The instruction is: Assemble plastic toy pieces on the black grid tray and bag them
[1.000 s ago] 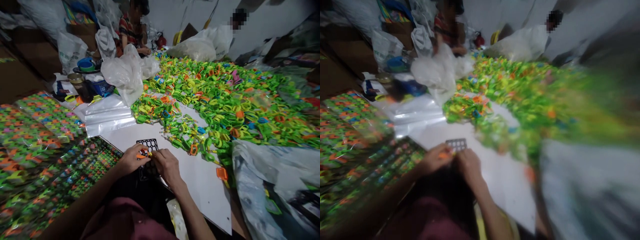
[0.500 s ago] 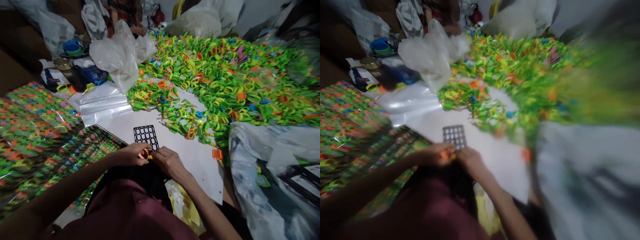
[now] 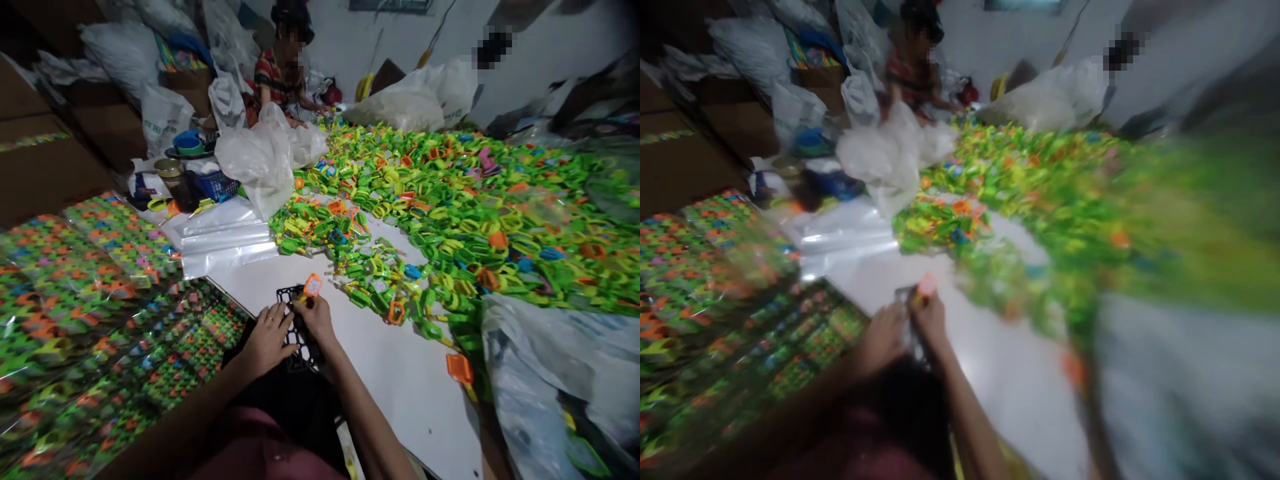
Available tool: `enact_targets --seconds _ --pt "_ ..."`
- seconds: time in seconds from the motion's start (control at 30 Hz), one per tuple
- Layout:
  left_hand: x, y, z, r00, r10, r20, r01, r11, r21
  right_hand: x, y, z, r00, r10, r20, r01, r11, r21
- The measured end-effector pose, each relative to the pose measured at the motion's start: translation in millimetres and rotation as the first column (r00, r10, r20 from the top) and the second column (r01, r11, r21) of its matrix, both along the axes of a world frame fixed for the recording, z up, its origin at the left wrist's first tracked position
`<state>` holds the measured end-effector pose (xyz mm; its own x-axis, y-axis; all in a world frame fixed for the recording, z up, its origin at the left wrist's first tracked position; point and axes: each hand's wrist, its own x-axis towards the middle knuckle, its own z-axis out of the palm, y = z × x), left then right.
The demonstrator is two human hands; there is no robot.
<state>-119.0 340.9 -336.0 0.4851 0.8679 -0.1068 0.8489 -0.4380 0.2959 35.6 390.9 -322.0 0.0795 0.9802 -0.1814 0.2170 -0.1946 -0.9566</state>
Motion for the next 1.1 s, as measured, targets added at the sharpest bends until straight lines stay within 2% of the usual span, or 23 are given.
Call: enact_targets --seconds 0.13,0.23,0.37,0.43,0.53,0.6,0.7,0.83,0.93,1.03,1.1 --pt "1 3 5.7 0.998 -0.033 0.062 0.035 0.999 -0.026 -20 18 -8.1 1.000 0.015 -0.001 -0.015 0.998 0.059" --pt "-3 6 11.1 0.990 -0.040 0.132 0.044 0.999 -0.027 -33 26 -6.9 0.989 0.064 0.131 -0.074 0.994 0.075" --pt "-2 6 6.6 0.984 -0.019 0.175 0.024 0.999 -0.029 -39 25 -14.7 0.935 0.140 0.325 -0.184 0.977 0.107" --pt "-1 7 3.4 0.981 -0.030 0.191 0.038 0.999 -0.035 -39 25 -20.5 0.882 0.152 0.447 -0.218 0.971 0.101" --pt "-1 11 1.0 0.980 -0.035 0.197 0.044 0.998 -0.042 -42 33 -23.6 0.744 0.194 0.640 -0.303 0.951 0.064" --pt "-4 13 0.4 0.982 -0.030 0.188 0.040 0.998 -0.050 -43 41 -21.1 0.698 0.232 0.678 -0.342 0.939 0.031" --pt "-12 15 -0.1 0.985 -0.037 0.169 0.051 0.996 -0.075 -37 49 -17.8 0.798 0.265 0.541 -0.298 0.954 -0.028" --pt "-20 15 2.9 0.980 -0.043 0.195 0.060 0.995 -0.084 -22 44 -25.6 0.942 0.192 0.277 -0.174 0.981 -0.089" --pt "-16 16 10.3 0.978 -0.019 0.208 0.039 0.995 -0.093 -17 37 -30.2 0.964 0.181 0.197 -0.172 0.983 -0.064" --pt "-13 14 16.4 0.976 -0.019 0.219 0.039 0.995 -0.089 -20 35 -29.2 0.958 0.180 0.223 -0.182 0.983 -0.011" --pt "-17 4 16.8 0.971 -0.004 0.238 0.018 0.998 -0.058 -23 36 -28.6 0.952 0.177 0.250 -0.187 0.982 0.016"
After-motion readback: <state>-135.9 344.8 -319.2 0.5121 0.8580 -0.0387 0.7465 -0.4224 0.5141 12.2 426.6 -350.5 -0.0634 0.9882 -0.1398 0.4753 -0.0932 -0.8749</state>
